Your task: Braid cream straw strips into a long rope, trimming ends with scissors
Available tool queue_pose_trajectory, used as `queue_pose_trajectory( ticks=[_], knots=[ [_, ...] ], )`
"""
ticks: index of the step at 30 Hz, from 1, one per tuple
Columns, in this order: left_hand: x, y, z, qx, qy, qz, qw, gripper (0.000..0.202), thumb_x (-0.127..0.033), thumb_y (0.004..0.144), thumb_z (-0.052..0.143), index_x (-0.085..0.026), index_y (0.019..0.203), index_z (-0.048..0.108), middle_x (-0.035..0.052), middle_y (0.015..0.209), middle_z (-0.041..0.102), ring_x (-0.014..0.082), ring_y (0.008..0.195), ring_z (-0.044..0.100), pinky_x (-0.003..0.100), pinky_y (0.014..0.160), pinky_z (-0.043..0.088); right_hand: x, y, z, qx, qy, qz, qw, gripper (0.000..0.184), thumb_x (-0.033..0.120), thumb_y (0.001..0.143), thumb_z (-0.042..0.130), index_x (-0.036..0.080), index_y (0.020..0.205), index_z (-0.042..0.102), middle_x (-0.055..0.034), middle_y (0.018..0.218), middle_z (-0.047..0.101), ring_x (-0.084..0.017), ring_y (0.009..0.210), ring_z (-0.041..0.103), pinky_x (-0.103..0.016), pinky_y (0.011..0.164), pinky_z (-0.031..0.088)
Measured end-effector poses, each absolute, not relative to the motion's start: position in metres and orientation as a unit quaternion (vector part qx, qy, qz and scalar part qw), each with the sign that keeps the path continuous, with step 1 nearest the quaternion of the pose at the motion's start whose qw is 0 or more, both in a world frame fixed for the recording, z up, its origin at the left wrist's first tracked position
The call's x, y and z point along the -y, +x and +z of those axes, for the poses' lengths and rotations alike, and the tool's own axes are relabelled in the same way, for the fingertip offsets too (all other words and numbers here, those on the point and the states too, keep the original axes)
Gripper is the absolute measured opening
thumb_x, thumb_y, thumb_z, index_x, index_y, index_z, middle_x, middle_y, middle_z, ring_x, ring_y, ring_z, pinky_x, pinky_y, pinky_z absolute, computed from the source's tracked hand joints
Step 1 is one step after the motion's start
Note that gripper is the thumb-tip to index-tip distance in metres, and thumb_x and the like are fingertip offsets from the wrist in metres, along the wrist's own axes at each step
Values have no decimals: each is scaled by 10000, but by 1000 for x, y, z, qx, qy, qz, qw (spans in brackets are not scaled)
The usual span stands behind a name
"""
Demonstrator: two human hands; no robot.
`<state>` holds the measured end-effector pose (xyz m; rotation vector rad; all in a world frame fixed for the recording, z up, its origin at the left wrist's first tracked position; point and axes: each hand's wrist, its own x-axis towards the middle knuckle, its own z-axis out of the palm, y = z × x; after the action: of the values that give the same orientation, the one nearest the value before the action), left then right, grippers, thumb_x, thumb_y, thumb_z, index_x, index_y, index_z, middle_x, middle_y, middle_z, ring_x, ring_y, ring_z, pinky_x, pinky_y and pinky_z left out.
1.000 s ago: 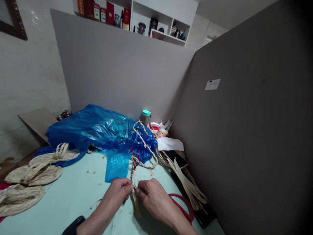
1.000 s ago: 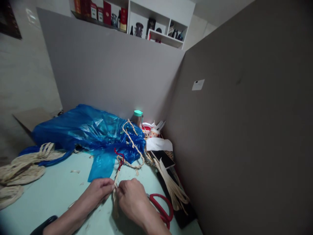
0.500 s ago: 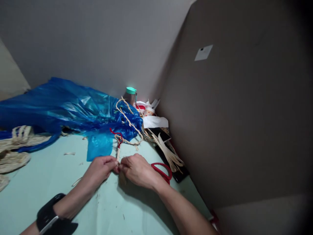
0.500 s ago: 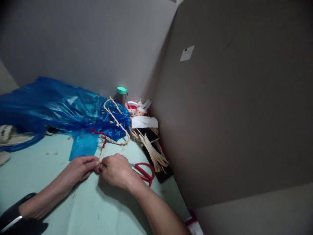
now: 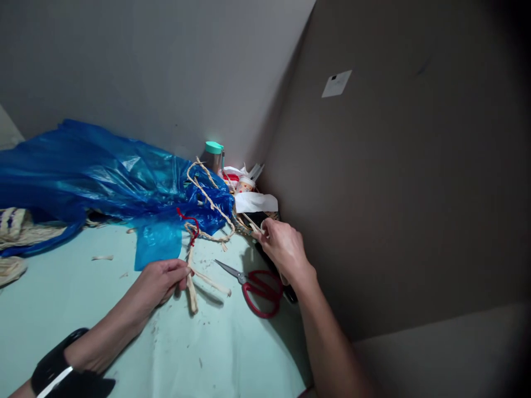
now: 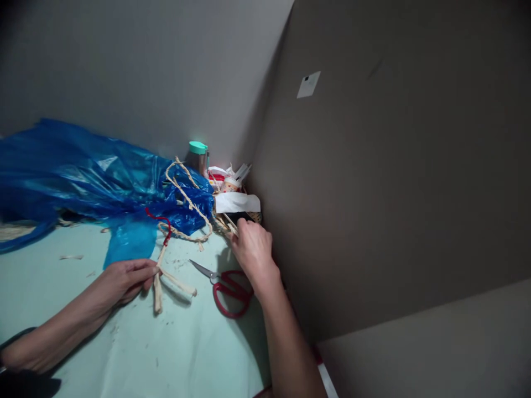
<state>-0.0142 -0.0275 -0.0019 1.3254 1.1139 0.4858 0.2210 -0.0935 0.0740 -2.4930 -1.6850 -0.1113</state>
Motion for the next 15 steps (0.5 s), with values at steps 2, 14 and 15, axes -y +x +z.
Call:
queue_pose_trajectory(
  ticks=[2, 14, 15],
  knots=[
    [27, -15, -2, -492, 561, 212, 631, 294, -451, 694, 633, -161, 698, 581, -65, 498, 430, 47, 402, 202, 208, 427, 98, 94, 234, 69, 552, -832, -28, 48, 162, 343, 920, 574, 189, 931, 623, -105, 968, 695, -218, 851, 649, -274, 612, 327],
    [31, -16, 0, -488, 538, 220, 651, 250, -405, 714, 658, -172, 740, 574, -86, 511, 417, 44, 418, 211, 187, 431, 97, 95, 255, 59, 549, -826, -27, 121, 149, 142, 927, 438, 167, 983, 574, -88, 909, 689, -155, 755, 616, -242, 624, 323],
    [31, -15, 1, -491, 538, 219, 649, 240, -397, 714, 654, -172, 747, 578, -88, 502, 415, 45, 413, 207, 192, 432, 93, 95, 258, 59, 544, -829, -31, 126, 154, 150, 932, 431, 161, 1013, 562, -87, 881, 687, -157, 725, 610, -246, 613, 317]
  ],
)
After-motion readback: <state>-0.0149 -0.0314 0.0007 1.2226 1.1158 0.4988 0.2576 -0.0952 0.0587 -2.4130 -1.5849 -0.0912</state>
